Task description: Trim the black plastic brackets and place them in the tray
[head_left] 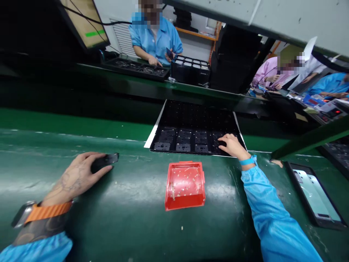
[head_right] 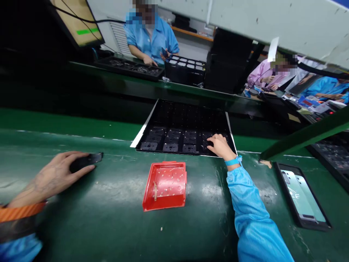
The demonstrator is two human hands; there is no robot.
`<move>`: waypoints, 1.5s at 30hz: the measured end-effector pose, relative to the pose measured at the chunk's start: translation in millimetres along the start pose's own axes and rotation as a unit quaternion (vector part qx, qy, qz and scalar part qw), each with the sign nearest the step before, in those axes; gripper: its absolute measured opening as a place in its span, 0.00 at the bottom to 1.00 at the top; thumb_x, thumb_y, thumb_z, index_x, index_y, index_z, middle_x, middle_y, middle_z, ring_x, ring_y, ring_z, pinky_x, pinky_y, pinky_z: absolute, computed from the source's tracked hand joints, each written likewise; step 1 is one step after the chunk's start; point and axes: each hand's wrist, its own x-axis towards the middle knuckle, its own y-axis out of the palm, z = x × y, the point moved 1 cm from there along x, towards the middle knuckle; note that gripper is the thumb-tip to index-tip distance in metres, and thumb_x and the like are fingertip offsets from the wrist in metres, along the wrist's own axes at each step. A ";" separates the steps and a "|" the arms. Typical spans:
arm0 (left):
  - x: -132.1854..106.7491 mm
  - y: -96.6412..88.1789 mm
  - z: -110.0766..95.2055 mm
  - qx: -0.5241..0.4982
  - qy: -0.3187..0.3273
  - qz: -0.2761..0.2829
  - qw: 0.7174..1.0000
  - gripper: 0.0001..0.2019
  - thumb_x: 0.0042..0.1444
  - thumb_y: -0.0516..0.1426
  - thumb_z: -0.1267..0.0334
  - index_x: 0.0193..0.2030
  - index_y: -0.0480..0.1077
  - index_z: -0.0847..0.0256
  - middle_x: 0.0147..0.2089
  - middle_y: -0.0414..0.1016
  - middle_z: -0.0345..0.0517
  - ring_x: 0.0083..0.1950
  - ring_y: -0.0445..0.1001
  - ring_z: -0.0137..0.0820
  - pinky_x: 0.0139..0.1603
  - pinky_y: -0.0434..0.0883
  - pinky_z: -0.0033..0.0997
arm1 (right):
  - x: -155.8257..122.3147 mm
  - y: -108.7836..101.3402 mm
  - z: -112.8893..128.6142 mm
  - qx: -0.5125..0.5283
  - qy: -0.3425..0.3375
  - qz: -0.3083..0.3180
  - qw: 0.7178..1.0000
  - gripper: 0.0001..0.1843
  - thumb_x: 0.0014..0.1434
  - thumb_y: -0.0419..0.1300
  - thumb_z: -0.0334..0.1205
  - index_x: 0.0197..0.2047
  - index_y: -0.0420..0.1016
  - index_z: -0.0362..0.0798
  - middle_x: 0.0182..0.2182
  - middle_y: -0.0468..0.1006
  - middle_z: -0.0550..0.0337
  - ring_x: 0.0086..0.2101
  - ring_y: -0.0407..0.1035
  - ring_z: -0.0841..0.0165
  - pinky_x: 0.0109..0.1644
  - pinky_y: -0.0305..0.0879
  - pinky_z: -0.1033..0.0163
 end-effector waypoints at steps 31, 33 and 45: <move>-3.7 -67.5 -267.2 -0.651 0.188 0.129 0.724 0.12 0.60 0.64 0.63 0.47 0.69 0.64 0.33 0.74 0.38 0.24 0.72 0.20 0.25 0.69 0.19 | -51.5 -121.7 167.7 0.592 -0.059 -0.138 0.792 0.09 0.61 0.66 0.40 0.42 0.76 0.46 0.21 0.73 0.67 0.19 0.67 0.74 0.20 0.62 0.70; -5.7 -69.7 -264.7 -0.652 0.187 0.118 0.725 0.10 0.61 0.63 0.64 0.47 0.70 0.65 0.33 0.75 0.39 0.24 0.73 0.20 0.24 0.68 0.18 | -50.2 -122.6 170.2 0.590 -0.062 -0.142 0.793 0.08 0.61 0.66 0.39 0.42 0.77 0.46 0.21 0.73 0.67 0.18 0.67 0.74 0.20 0.62 0.70; -6.3 -68.6 -266.0 -0.662 0.131 0.071 0.735 0.09 0.60 0.61 0.64 0.45 0.70 0.64 0.25 0.73 0.36 0.20 0.71 0.23 0.19 0.66 0.18 | -53.9 -113.1 174.0 0.360 -0.154 -0.388 0.834 0.12 0.64 0.65 0.29 0.49 0.77 0.50 0.37 0.80 0.60 0.32 0.76 0.70 0.33 0.75 0.66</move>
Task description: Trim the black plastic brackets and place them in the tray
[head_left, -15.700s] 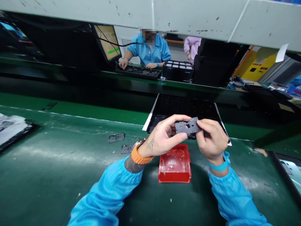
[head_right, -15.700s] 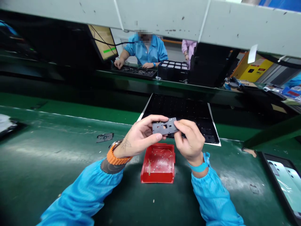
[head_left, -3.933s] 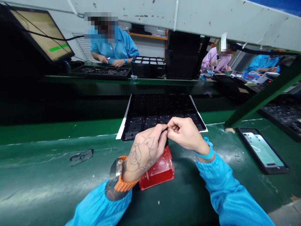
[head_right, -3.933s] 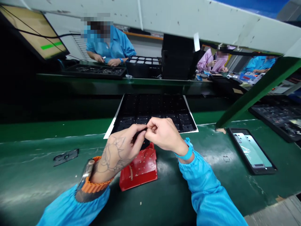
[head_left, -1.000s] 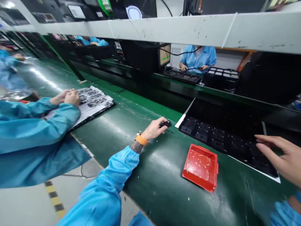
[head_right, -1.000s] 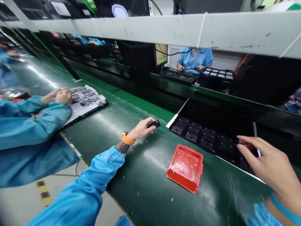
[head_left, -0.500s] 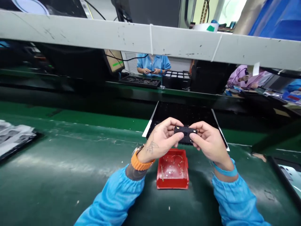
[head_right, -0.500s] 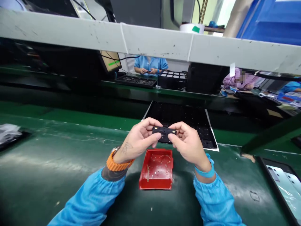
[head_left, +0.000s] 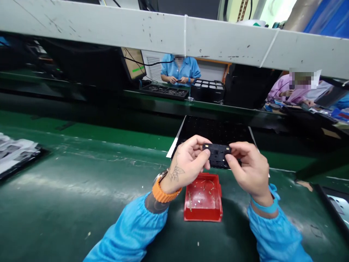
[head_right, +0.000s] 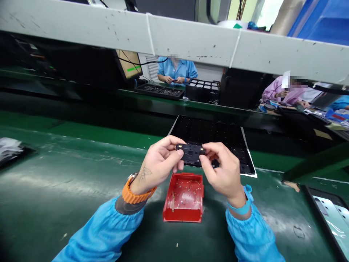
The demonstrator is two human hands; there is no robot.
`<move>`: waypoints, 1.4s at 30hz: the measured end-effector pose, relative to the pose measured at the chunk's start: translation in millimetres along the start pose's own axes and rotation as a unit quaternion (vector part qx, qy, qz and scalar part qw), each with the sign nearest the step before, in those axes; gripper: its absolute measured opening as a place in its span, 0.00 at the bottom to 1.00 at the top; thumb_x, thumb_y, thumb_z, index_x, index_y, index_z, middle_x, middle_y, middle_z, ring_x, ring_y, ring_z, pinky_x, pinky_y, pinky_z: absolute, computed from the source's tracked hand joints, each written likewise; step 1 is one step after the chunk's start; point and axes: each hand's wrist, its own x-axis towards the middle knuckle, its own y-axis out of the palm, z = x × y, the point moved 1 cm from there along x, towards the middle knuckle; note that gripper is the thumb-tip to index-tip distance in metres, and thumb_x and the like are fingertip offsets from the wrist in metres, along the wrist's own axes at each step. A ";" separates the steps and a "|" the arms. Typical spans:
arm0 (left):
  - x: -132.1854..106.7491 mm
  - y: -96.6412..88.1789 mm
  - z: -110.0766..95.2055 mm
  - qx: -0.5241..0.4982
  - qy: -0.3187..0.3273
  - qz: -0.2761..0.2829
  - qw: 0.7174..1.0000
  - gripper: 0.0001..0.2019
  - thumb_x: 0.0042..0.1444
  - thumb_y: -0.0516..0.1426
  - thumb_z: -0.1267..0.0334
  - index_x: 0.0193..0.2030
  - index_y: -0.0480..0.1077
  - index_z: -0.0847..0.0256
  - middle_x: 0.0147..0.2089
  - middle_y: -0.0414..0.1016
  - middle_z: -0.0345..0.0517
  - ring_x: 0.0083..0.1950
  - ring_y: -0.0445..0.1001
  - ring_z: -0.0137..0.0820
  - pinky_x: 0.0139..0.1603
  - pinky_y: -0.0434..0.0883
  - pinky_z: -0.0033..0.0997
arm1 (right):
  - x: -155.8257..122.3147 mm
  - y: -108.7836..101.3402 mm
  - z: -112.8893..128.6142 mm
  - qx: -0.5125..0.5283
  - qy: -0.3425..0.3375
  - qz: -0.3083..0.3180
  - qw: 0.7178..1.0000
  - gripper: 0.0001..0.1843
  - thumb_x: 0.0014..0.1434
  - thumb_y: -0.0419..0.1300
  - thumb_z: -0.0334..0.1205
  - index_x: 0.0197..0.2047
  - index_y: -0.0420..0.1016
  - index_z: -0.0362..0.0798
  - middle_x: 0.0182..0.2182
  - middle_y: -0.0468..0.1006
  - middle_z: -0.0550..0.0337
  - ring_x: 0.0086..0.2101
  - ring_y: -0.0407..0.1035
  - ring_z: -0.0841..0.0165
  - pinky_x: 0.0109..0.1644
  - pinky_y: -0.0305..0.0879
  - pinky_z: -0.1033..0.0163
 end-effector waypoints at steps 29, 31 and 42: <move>-15.3 15.0 -12.7 0.058 0.011 0.014 0.998 0.14 0.64 0.57 0.64 0.49 0.81 0.69 0.23 0.67 0.36 0.21 0.65 0.22 0.22 0.62 0.22 | -9.0 14.1 -2.2 -0.118 -0.188 -0.074 0.972 0.18 0.64 0.65 0.24 0.52 0.84 0.55 0.43 0.81 0.55 0.39 0.80 0.64 0.41 0.81 0.60; -16.7 15.5 -13.6 0.053 0.008 0.011 0.999 0.14 0.64 0.57 0.64 0.48 0.81 0.70 0.24 0.67 0.36 0.20 0.65 0.21 0.21 0.62 0.22 | -9.9 14.5 -2.1 -0.122 -0.183 -0.077 0.972 0.18 0.64 0.65 0.25 0.51 0.84 0.56 0.43 0.81 0.56 0.39 0.80 0.63 0.40 0.82 0.59; -22.7 19.7 -19.9 0.054 0.013 0.002 0.998 0.14 0.64 0.57 0.65 0.48 0.81 0.70 0.25 0.67 0.36 0.19 0.64 0.20 0.20 0.64 0.21 | -12.8 14.7 1.0 -0.119 -0.189 -0.092 0.970 0.16 0.64 0.65 0.25 0.50 0.83 0.54 0.41 0.81 0.56 0.38 0.80 0.63 0.40 0.81 0.59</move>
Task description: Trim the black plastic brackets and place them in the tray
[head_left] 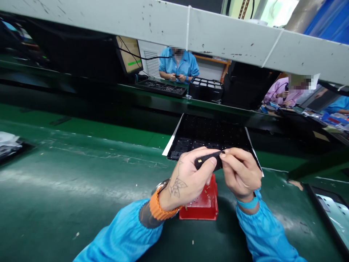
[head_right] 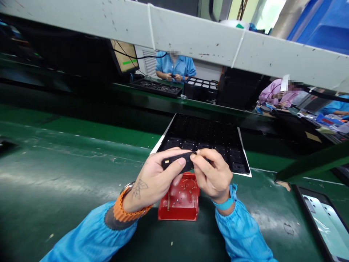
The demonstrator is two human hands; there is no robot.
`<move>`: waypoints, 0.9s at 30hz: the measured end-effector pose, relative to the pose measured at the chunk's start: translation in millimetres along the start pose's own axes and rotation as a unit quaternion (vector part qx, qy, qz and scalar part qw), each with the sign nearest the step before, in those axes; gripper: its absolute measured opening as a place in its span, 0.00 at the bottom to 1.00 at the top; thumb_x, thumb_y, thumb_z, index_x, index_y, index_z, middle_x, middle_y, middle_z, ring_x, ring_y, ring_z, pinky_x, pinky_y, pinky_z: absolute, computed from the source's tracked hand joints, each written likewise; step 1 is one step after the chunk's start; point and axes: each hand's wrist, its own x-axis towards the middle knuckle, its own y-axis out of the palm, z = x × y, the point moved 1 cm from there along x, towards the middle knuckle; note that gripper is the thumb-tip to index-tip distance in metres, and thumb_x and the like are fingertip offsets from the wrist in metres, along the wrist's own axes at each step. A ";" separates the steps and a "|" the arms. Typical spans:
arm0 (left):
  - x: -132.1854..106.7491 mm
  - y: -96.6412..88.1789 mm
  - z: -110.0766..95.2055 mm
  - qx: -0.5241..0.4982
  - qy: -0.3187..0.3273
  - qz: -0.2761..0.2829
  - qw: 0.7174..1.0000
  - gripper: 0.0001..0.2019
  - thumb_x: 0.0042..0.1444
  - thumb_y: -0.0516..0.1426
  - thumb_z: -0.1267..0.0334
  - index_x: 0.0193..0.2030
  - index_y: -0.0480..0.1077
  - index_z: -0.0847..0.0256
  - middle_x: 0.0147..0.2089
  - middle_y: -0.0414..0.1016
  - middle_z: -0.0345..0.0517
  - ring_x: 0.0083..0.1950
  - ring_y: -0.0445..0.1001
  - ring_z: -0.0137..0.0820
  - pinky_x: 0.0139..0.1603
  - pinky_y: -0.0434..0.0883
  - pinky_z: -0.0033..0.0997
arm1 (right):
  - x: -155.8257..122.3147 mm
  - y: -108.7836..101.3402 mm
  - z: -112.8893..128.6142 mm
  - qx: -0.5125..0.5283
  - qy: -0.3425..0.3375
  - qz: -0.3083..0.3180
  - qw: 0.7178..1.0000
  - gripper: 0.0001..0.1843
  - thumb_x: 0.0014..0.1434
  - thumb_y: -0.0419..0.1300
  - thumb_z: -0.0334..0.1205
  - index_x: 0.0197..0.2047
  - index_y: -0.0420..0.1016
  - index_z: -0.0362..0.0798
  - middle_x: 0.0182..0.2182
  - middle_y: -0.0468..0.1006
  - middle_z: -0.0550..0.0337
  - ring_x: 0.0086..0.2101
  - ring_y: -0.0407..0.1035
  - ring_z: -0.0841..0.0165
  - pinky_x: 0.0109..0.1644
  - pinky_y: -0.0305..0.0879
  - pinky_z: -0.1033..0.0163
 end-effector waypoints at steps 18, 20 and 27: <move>-3.0 -3.4 -3.2 0.033 0.037 -0.029 0.998 0.12 0.65 0.58 0.64 0.46 0.82 0.66 0.29 0.71 0.40 0.19 0.66 0.20 0.21 0.64 0.22 | -2.2 2.3 5.3 0.039 0.020 -0.006 0.999 0.16 0.64 0.64 0.25 0.48 0.84 0.54 0.46 0.82 0.54 0.40 0.80 0.61 0.39 0.82 0.57; -2.9 -5.6 -3.3 0.024 0.045 -0.034 0.998 0.12 0.66 0.58 0.63 0.46 0.82 0.67 0.29 0.71 0.40 0.20 0.67 0.20 0.21 0.65 0.22 | -3.0 3.0 7.0 0.052 0.024 0.002 0.998 0.15 0.64 0.64 0.26 0.49 0.83 0.54 0.51 0.82 0.52 0.42 0.81 0.60 0.40 0.83 0.56; 4.3 -21.9 -5.4 0.050 0.044 -0.031 0.997 0.12 0.65 0.58 0.62 0.48 0.80 0.67 0.26 0.70 0.38 0.21 0.67 0.22 0.22 0.64 0.22 | 4.4 1.3 8.8 0.138 0.069 -0.020 0.988 0.12 0.65 0.62 0.27 0.46 0.80 0.52 0.45 0.84 0.53 0.40 0.81 0.59 0.40 0.82 0.52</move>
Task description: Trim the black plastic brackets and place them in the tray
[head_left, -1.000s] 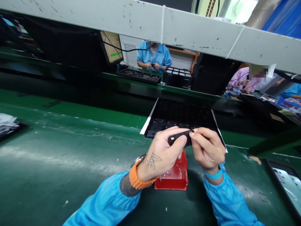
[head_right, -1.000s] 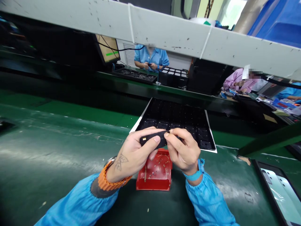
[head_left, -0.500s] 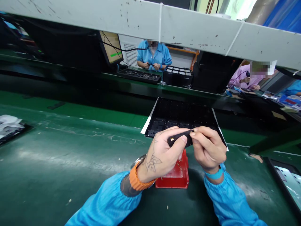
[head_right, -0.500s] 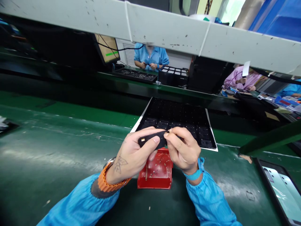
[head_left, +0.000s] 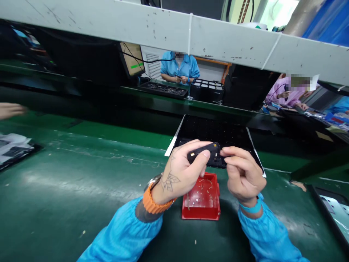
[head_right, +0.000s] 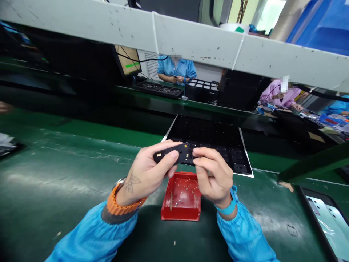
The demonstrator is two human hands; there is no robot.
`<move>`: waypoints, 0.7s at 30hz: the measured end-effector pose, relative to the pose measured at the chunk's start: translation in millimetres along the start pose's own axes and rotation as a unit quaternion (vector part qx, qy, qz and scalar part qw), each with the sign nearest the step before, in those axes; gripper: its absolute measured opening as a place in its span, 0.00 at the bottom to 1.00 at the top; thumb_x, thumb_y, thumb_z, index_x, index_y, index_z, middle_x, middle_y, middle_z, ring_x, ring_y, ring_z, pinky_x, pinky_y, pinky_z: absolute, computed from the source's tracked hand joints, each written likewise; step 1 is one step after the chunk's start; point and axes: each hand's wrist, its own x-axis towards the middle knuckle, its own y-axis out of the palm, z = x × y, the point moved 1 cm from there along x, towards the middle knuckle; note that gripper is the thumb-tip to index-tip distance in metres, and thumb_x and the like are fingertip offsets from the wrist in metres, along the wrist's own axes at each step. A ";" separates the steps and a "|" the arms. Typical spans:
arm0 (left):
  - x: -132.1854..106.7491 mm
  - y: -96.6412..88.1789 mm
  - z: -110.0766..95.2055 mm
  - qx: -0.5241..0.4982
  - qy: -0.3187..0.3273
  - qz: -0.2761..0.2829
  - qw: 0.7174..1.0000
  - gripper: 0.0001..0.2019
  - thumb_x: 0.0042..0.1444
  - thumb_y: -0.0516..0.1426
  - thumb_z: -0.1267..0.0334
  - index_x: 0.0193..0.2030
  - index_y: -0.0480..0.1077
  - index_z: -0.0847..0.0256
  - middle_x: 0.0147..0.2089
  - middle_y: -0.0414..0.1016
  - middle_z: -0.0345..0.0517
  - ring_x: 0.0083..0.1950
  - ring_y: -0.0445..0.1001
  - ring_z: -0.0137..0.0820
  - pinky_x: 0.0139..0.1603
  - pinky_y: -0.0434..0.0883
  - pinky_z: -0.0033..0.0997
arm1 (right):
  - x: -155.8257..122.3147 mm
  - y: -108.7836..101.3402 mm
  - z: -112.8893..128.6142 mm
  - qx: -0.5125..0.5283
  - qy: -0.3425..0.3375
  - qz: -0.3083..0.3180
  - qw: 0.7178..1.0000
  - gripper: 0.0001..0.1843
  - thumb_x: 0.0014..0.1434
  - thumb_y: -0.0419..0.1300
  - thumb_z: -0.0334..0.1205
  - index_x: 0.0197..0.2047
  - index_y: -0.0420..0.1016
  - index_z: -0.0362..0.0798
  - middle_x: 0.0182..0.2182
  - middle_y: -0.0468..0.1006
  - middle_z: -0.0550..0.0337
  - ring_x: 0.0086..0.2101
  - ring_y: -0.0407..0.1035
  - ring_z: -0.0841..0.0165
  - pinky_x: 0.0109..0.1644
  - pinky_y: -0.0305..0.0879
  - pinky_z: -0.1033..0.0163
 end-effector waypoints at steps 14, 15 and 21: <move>6.8 -9.1 1.9 0.013 0.008 0.028 0.999 0.10 0.64 0.60 0.63 0.47 0.76 0.66 0.24 0.69 0.35 0.22 0.67 0.22 0.24 0.66 0.20 | 8.5 3.1 0.3 -0.104 -0.081 0.133 0.982 0.26 0.66 0.61 0.24 0.64 0.77 0.50 0.37 0.79 0.53 0.34 0.73 0.64 0.37 0.74 0.57; 6.6 -9.7 1.4 0.017 0.009 0.026 0.999 0.10 0.64 0.59 0.63 0.47 0.76 0.66 0.24 0.68 0.35 0.22 0.67 0.22 0.24 0.65 0.20 | 9.3 2.2 0.0 -0.102 -0.084 0.136 0.982 0.25 0.66 0.61 0.24 0.63 0.78 0.50 0.36 0.79 0.54 0.34 0.72 0.64 0.36 0.74 0.58; 8.9 -15.9 2.1 0.002 -0.008 0.044 0.999 0.11 0.63 0.61 0.60 0.46 0.76 0.66 0.23 0.68 0.34 0.22 0.67 0.23 0.24 0.65 0.21 | 17.1 -8.4 2.3 -0.027 -0.043 0.167 0.985 0.15 0.65 0.61 0.25 0.49 0.82 0.49 0.36 0.79 0.55 0.33 0.73 0.66 0.34 0.73 0.59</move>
